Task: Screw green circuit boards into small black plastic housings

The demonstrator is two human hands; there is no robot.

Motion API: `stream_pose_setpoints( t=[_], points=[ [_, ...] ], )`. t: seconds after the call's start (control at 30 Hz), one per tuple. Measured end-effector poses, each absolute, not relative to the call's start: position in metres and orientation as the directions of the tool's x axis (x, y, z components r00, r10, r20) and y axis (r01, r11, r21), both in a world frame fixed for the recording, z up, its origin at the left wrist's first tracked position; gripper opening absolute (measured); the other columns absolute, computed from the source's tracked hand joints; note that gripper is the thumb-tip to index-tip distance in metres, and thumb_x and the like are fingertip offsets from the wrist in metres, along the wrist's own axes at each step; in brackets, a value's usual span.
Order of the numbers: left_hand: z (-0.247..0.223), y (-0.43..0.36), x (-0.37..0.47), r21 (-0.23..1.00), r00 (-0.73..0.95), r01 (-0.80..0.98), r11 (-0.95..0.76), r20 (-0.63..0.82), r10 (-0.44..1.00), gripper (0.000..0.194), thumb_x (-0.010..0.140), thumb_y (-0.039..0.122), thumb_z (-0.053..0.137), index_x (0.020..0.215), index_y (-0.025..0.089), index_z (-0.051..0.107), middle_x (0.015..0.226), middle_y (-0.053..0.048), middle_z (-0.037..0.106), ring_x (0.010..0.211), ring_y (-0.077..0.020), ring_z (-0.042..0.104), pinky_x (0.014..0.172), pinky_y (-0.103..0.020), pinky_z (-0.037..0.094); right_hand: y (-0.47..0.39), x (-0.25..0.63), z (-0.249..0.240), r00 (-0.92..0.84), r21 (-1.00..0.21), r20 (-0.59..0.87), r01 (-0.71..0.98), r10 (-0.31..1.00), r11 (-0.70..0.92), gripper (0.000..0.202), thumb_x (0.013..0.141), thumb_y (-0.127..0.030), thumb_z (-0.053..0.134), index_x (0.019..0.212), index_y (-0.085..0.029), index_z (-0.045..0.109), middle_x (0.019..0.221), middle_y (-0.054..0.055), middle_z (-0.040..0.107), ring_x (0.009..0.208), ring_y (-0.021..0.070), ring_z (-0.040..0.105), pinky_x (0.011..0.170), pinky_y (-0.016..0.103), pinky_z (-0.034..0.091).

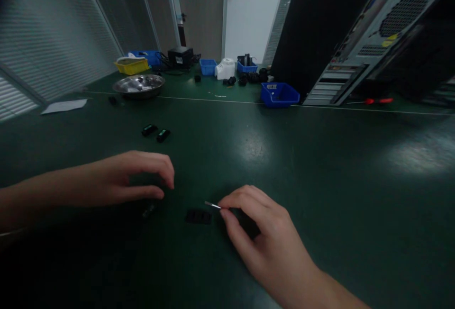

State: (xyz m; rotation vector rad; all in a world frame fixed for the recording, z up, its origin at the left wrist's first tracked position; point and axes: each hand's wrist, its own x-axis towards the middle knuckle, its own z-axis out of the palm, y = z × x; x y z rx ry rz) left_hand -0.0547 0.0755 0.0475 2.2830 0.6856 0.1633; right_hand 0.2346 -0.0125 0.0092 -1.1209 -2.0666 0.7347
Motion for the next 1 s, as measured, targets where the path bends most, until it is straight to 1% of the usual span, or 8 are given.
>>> stream_pose_setpoints(
  t=[0.07,0.13,0.3,0.37,0.47,0.63,0.83,1.0],
  points=[
    [0.051,0.078,-0.060,0.663,0.849,0.479,-0.576,-0.185,0.495,0.009,0.095,0.016,0.059,0.102,0.019,0.065,0.098,-0.001,0.065,0.088,-0.0149,0.063,0.078,-0.025,0.050,-0.012,0.235,0.009,-0.417,-0.734,0.283,0.486,0.864,0.475,0.020,0.094,-0.010,0.054,0.103,-0.025,0.065,0.092,0.002,0.066,0.084,0.0168,0.063,0.071,0.030,0.053],
    [0.050,0.079,-0.062,0.655,0.840,0.511,-0.556,-0.243,0.486,0.006,0.094,0.020,0.061,0.099,0.019,0.065,0.094,-0.001,0.065,0.084,-0.0145,0.063,0.074,-0.023,0.050,-0.012,0.236,0.008,-0.426,-0.737,0.272,0.484,0.863,0.472,0.021,0.094,-0.011,0.054,0.104,-0.026,0.064,0.093,0.002,0.066,0.085,0.0169,0.063,0.071,0.030,0.053],
    [0.044,0.077,-0.062,0.613,0.820,0.555,-0.562,-0.290,0.493,0.018,0.083,0.028,0.076,0.093,0.019,0.064,0.092,0.000,0.064,0.080,-0.0149,0.061,0.066,-0.021,0.048,-0.011,0.235,0.008,-0.423,-0.730,0.275,0.492,0.863,0.474,0.019,0.094,-0.011,0.055,0.101,-0.025,0.065,0.093,0.002,0.067,0.085,0.0171,0.065,0.072,0.029,0.053],
    [0.043,0.076,-0.062,0.588,0.814,0.566,-0.577,-0.292,0.502,0.015,0.084,0.026,0.074,0.092,0.020,0.064,0.089,0.001,0.063,0.076,-0.0147,0.060,0.062,-0.021,0.047,-0.011,0.235,0.008,-0.420,-0.736,0.284,0.481,0.862,0.477,0.019,0.094,-0.011,0.054,0.101,-0.025,0.066,0.092,0.003,0.068,0.084,0.0176,0.065,0.071,0.030,0.054],
    [0.044,0.073,-0.060,0.598,0.830,0.541,-0.592,-0.269,0.488,0.005,0.087,0.017,0.067,0.090,0.020,0.064,0.085,0.001,0.063,0.073,-0.0143,0.060,0.061,-0.021,0.046,-0.010,0.235,0.009,-0.417,-0.749,0.289,0.462,0.862,0.475,0.020,0.094,-0.010,0.054,0.101,-0.024,0.067,0.091,0.003,0.067,0.083,0.0177,0.065,0.070,0.030,0.054],
    [0.046,0.063,-0.053,0.563,0.845,0.523,-0.640,-0.246,0.474,0.017,0.085,0.004,0.059,0.088,0.021,0.062,0.089,0.001,0.062,0.080,-0.0150,0.060,0.069,-0.023,0.046,-0.011,0.236,0.006,-0.398,-0.762,0.282,0.460,0.873,0.456,0.017,0.093,-0.010,0.055,0.099,-0.022,0.067,0.090,0.003,0.067,0.083,0.0173,0.065,0.071,0.030,0.053],
    [0.039,0.055,-0.046,0.549,0.852,0.497,-0.672,-0.159,0.499,0.025,0.086,0.002,0.054,0.096,0.023,0.062,0.092,0.001,0.062,0.080,-0.0138,0.061,0.069,-0.021,0.046,-0.011,0.235,0.006,-0.396,-0.759,0.289,0.460,0.872,0.460,0.016,0.093,-0.012,0.056,0.098,-0.022,0.067,0.090,0.004,0.068,0.083,0.0184,0.066,0.070,0.030,0.054],
    [0.031,0.054,-0.039,0.606,0.869,0.404,-0.685,-0.020,0.495,0.023,0.090,0.005,0.052,0.100,0.022,0.065,0.097,-0.002,0.061,0.082,-0.0137,0.061,0.072,-0.022,0.048,-0.011,0.233,0.006,-0.435,-0.741,0.260,0.482,0.862,0.467,0.016,0.093,-0.013,0.056,0.100,-0.021,0.067,0.092,0.005,0.069,0.085,0.0196,0.066,0.072,0.032,0.054]
  ],
)
